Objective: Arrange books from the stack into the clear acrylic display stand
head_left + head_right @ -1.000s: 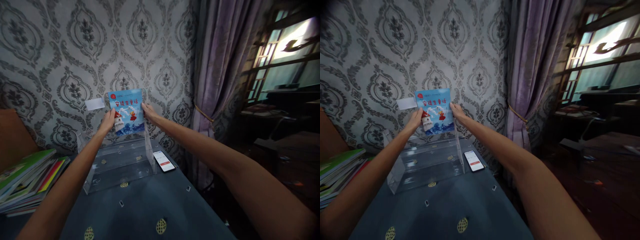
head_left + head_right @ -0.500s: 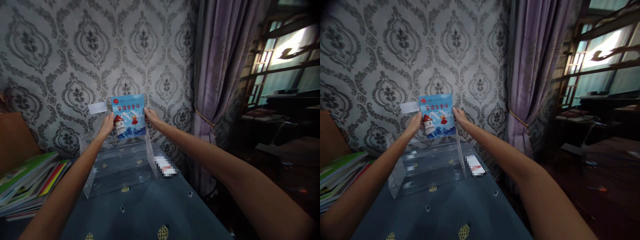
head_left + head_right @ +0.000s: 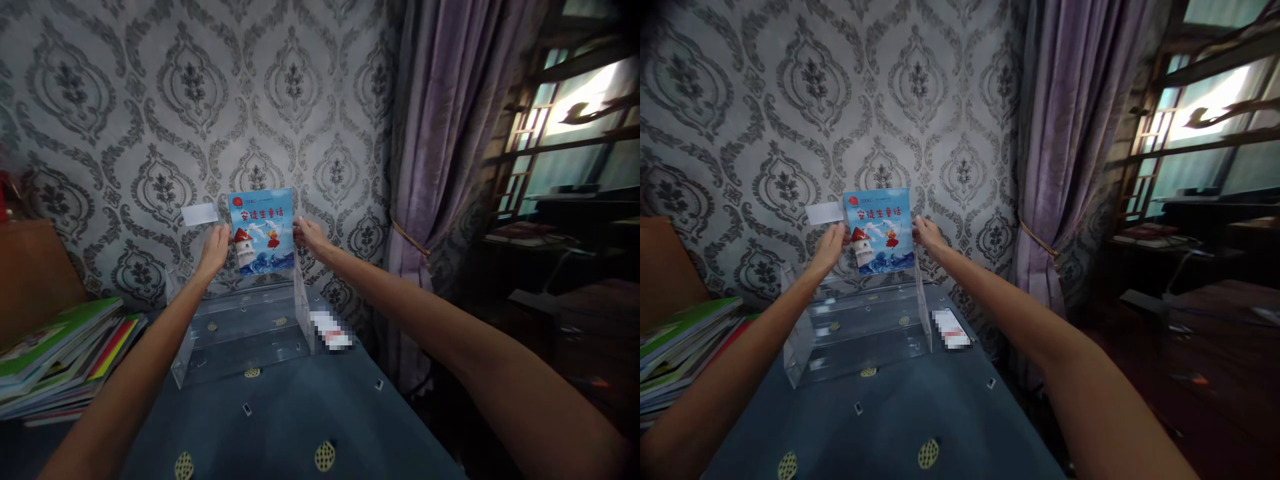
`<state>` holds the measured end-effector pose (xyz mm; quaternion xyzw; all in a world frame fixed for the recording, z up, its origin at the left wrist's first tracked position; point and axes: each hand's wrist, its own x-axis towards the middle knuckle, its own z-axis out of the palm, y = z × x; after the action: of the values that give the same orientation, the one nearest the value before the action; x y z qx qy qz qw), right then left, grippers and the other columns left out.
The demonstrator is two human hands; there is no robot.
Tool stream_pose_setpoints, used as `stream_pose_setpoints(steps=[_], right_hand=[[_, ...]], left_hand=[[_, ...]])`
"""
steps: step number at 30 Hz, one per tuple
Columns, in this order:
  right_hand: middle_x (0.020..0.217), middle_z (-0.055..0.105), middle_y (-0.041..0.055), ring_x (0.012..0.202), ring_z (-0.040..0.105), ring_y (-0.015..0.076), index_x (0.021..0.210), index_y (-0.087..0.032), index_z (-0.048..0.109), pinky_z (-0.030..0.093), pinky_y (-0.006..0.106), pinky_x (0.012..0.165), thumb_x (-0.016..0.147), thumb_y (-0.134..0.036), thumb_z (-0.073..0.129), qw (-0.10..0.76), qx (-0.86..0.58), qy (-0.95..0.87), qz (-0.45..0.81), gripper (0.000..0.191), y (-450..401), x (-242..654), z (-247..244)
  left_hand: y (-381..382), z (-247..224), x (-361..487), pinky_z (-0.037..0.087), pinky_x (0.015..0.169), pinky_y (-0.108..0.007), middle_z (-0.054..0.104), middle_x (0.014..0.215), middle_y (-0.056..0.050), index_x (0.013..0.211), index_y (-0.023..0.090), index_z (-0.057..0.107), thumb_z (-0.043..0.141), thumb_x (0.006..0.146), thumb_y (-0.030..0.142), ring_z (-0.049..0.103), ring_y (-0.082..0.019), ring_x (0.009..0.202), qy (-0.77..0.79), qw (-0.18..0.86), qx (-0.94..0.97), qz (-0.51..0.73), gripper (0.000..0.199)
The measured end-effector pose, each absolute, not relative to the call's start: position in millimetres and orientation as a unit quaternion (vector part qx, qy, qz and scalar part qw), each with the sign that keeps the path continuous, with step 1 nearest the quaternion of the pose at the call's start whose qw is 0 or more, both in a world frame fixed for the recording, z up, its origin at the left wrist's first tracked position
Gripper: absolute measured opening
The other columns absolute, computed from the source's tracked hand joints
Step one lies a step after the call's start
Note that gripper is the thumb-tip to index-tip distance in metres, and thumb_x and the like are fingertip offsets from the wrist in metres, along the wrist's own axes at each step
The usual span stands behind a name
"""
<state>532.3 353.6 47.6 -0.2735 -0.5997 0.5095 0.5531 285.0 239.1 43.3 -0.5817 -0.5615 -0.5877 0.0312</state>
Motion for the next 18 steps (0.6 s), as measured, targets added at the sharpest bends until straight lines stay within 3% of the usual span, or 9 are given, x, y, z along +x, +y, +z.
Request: stream_pose_setpoints(steps=[11, 15, 18], right_hand=[[0.076, 0.068, 0.0046, 0.075, 0.066, 0.0203, 0.085, -0.023, 0.059, 0.051, 0.032, 0.069, 0.094, -0.06, 0.05, 0.598, -0.3, -0.575, 0.47, 0.039, 341, 546, 32], [0.078, 0.069, 0.0047, 0.076, 0.066, 0.0211, 0.085, -0.025, 0.062, 0.052, 0.033, 0.068, 0.091, -0.064, 0.051, 0.622, -0.287, -0.572, 0.45, 0.041, 305, 560, 2], [0.071, 0.068, 0.0033, 0.067, 0.064, 0.0204, 0.085, -0.026, 0.068, 0.053, 0.034, 0.067, 0.084, -0.067, 0.061, 0.585, -0.253, -0.63, 0.444, 0.042, 261, 571, -40]], left_hand=[[186, 28, 293, 0.049, 0.094, -0.039, 0.073, 0.096, -0.009, 0.095, 0.022, 0.06, 0.032, 0.099, 0.057, 0.067, -0.026, 0.098, -0.562, 0.088, -0.562, -0.601, 0.045], [140, -6, 299, 0.05, 0.094, -0.039, 0.073, 0.1, -0.008, 0.098, 0.023, 0.06, 0.032, 0.1, 0.051, 0.066, -0.026, 0.1, -0.565, 0.082, -0.577, -0.584, 0.04], [101, -45, 301, 0.049, 0.094, -0.042, 0.072, 0.099, -0.008, 0.096, 0.026, 0.062, 0.035, 0.099, 0.046, 0.065, -0.027, 0.1, -0.583, 0.079, -0.603, -0.539, 0.034]])
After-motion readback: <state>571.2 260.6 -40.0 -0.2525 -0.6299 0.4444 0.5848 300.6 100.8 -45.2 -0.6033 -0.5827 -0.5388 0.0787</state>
